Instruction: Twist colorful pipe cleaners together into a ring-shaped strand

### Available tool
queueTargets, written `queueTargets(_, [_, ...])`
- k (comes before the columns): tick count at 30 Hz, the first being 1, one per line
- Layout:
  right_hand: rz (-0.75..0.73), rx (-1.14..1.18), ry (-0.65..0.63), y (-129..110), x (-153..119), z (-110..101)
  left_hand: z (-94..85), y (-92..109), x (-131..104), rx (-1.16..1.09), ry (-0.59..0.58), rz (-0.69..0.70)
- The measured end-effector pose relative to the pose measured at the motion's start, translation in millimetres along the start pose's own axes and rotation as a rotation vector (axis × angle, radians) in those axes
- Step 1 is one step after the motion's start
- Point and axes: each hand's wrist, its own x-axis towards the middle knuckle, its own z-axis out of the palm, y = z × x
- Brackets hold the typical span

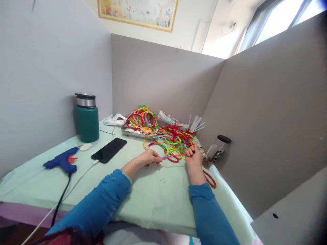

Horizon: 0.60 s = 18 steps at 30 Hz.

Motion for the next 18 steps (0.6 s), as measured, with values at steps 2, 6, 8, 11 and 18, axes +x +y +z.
queueTargets(2, [0.015,0.034,0.008,0,2,-2,-0.1,3,-2,-0.088,-0.011,0.023])
queueTargets(6, [0.025,0.052,0.023,0,4,-5,-0.6,8,-6,-0.194,-0.046,0.056])
queueTargets(8, [0.021,0.045,0.022,0,5,-7,-1.0,8,-7,-0.217,-0.073,0.068])
queueTargets(11, [0.008,0.003,0.024,0,6,-8,-1.9,8,-8,-0.237,-0.115,0.082])
queueTargets(18, [-0.016,-0.069,0.010,1,6,-8,-2.9,13,-13,-0.181,-0.197,0.119])
